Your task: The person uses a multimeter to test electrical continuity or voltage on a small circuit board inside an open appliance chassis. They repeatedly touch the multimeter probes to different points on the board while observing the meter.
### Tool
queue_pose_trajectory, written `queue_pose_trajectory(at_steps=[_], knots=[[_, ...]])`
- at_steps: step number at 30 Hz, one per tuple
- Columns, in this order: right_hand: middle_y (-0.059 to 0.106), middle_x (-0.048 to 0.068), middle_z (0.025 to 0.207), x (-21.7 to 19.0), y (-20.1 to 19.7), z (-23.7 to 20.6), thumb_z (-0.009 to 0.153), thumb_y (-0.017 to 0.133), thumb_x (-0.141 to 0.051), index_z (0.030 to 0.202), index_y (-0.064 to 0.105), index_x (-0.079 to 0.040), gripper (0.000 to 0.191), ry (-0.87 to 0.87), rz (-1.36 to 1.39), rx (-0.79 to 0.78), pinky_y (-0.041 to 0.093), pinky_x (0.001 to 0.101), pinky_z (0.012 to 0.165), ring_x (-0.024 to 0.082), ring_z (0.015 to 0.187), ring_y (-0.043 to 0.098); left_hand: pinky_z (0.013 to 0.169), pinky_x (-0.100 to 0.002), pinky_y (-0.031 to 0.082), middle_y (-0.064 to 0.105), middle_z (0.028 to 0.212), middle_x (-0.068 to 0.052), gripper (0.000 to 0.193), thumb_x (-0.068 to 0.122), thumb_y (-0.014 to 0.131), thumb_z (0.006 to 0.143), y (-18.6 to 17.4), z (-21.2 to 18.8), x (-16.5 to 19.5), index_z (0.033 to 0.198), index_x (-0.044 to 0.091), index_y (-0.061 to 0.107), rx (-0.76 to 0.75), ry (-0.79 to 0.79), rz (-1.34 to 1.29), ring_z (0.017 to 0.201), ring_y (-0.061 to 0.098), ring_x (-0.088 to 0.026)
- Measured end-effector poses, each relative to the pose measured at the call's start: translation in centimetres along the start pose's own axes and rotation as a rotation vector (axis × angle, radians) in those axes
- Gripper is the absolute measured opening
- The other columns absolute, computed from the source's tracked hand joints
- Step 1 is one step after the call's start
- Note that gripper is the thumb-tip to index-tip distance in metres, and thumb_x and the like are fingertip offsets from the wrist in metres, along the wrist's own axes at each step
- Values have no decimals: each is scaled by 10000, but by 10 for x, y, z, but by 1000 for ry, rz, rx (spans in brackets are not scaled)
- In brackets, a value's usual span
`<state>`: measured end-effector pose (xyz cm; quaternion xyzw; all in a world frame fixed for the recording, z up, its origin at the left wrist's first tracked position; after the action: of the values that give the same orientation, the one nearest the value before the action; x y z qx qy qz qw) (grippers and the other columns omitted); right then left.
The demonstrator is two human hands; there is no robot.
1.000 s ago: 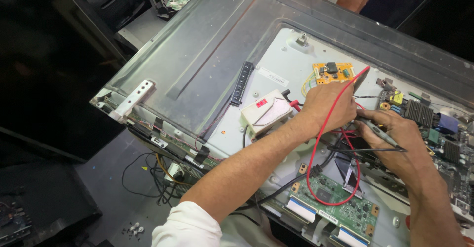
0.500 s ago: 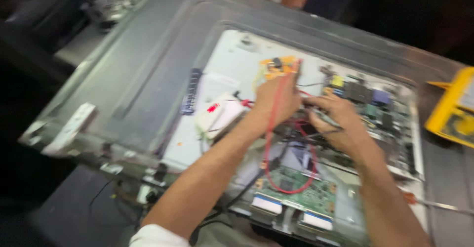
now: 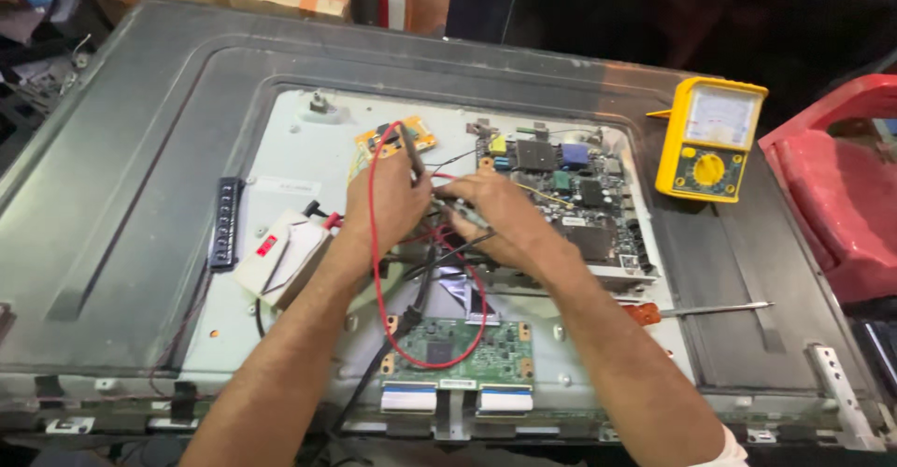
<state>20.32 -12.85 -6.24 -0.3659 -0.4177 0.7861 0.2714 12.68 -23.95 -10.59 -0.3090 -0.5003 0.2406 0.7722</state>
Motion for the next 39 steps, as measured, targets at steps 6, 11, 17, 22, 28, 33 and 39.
queue_pose_trajectory(at_steps=[6, 11, 17, 22, 28, 33, 39], knots=[[708, 174, 1041, 37, -26, -32, 809, 697, -124, 1063, 695, -20, 275, -30, -44, 36, 521, 449, 930, 368, 1007, 646, 673, -518, 549, 698, 740, -246, 304, 291, 702, 893, 30, 7, 44, 890, -13, 720, 25, 32, 62, 746, 711, -416], [702, 161, 1020, 69, -65, -53, 797, 706, -139, 1036, 695, -26, 264, -16, -68, 41, 526, 451, 896, 362, 964, 638, 685, -523, 545, 683, 743, -267, 371, 311, 699, 913, 62, 17, 84, 831, -51, 712, -46, -9, 126, 744, 702, -434], [701, 152, 990, 59, -67, -57, 805, 708, -151, 998, 692, -24, 231, 15, -66, 21, 528, 451, 890, 356, 975, 637, 673, -532, 533, 683, 725, -263, 373, 319, 702, 901, 52, 15, 84, 857, -50, 730, -19, -28, 106, 721, 695, -441], [701, 141, 964, 65, -72, -63, 808, 709, -158, 992, 703, -30, 225, 21, -32, 20, 527, 447, 887, 348, 975, 636, 682, -521, 535, 693, 744, -255, 351, 313, 695, 919, 61, 15, 88, 888, -33, 742, -24, 1, 116, 735, 697, -434], [703, 142, 956, 73, -79, -65, 808, 713, -156, 1024, 712, -27, 252, 31, -2, 23, 526, 447, 875, 347, 957, 638, 680, -514, 544, 703, 757, -250, 333, 313, 689, 917, 67, 17, 92, 918, -14, 750, -22, -15, 91, 743, 706, -423], [702, 149, 955, 76, -76, -63, 813, 716, -165, 1039, 708, -18, 270, 27, -24, 10, 528, 442, 894, 347, 948, 643, 694, -510, 551, 712, 774, -240, 371, 335, 699, 923, 71, 19, 86, 875, -30, 746, -27, -41, 122, 749, 712, -418], [705, 151, 964, 77, -76, -62, 822, 717, -165, 1029, 705, -16, 256, 29, -21, 3, 528, 443, 892, 347, 941, 644, 699, -510, 549, 711, 771, -241, 384, 347, 696, 930, 72, 20, 87, 877, -30, 743, -50, -64, 134, 752, 714, -414]])
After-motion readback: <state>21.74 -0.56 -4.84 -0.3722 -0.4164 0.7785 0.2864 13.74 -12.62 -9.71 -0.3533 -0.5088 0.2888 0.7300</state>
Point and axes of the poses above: each hand's wrist, its own z-axis towards the middle knuckle, its own y-axis out of the palm, x = y × z, the point moved 10 cm from there along z, towards the middle knuckle
